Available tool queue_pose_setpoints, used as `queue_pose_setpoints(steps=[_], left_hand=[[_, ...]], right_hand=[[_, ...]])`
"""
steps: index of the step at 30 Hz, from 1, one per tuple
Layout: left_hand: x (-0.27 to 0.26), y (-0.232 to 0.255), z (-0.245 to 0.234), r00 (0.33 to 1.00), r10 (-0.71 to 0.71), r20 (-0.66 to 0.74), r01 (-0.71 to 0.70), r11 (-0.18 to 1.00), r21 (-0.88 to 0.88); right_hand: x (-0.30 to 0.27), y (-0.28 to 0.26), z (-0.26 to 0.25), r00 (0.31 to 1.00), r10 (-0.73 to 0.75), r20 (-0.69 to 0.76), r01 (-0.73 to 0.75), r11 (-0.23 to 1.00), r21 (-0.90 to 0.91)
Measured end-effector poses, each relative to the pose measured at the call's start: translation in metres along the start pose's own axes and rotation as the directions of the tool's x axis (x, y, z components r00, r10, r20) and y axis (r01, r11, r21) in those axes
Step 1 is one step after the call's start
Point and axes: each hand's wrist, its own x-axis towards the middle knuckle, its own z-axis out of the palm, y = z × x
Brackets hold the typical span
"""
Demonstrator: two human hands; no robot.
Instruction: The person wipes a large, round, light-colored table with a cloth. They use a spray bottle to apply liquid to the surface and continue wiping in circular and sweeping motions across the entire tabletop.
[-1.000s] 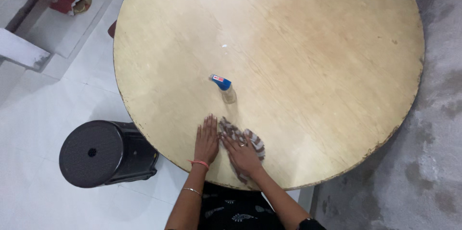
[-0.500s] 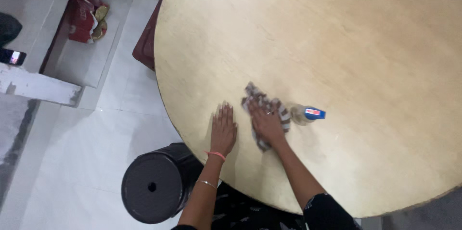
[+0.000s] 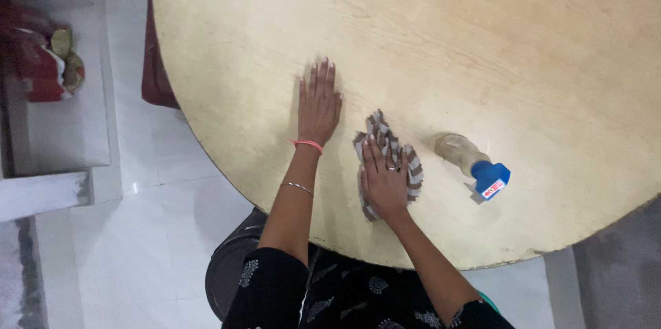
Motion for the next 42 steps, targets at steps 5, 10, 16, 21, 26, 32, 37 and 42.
queue_pose_setpoints(steps=[5, 10, 16, 21, 26, 32, 37, 42], left_hand=[[-0.001, 0.004, 0.001, 0.998, -0.064, -0.023, 0.064, 0.998, -0.024], [0.000, 0.003, -0.004, 0.994, -0.095, -0.051, 0.089, 0.991, -0.101], [0.001, 0.004, -0.007, 0.992, -0.118, -0.054, 0.109, 0.983, -0.147], [0.004, 0.005, -0.010, 0.991, -0.123, -0.060, 0.111, 0.980, -0.165], [0.002, 0.004, -0.009, 0.991, -0.120, -0.057, 0.109, 0.981, -0.158], [0.007, 0.001, -0.009, 0.994, -0.108, 0.001, 0.107, 0.984, -0.139], [0.012, -0.004, -0.015, 0.998, -0.058, 0.025, 0.060, 0.991, -0.120], [0.010, -0.038, -0.016, 0.967, 0.173, 0.187, -0.098, 0.930, -0.356]], right_hand=[[0.034, 0.009, -0.006, 0.987, -0.155, 0.048, 0.154, 0.988, 0.018], [0.092, 0.017, -0.004, 0.978, -0.209, 0.015, 0.209, 0.978, 0.021], [0.145, 0.026, -0.003, 0.992, -0.127, -0.022, 0.128, 0.991, 0.037], [0.176, 0.021, -0.008, 0.996, -0.039, -0.082, 0.042, 0.998, 0.037], [0.205, 0.015, -0.004, 0.997, 0.049, -0.051, -0.050, 0.999, -0.007], [0.248, 0.033, 0.008, 0.997, -0.020, -0.074, 0.017, 0.999, -0.038], [0.244, 0.060, 0.009, 0.936, 0.338, -0.098, -0.345, 0.937, -0.059], [0.188, -0.003, 0.027, 0.691, 0.647, -0.323, -0.654, 0.749, 0.101]])
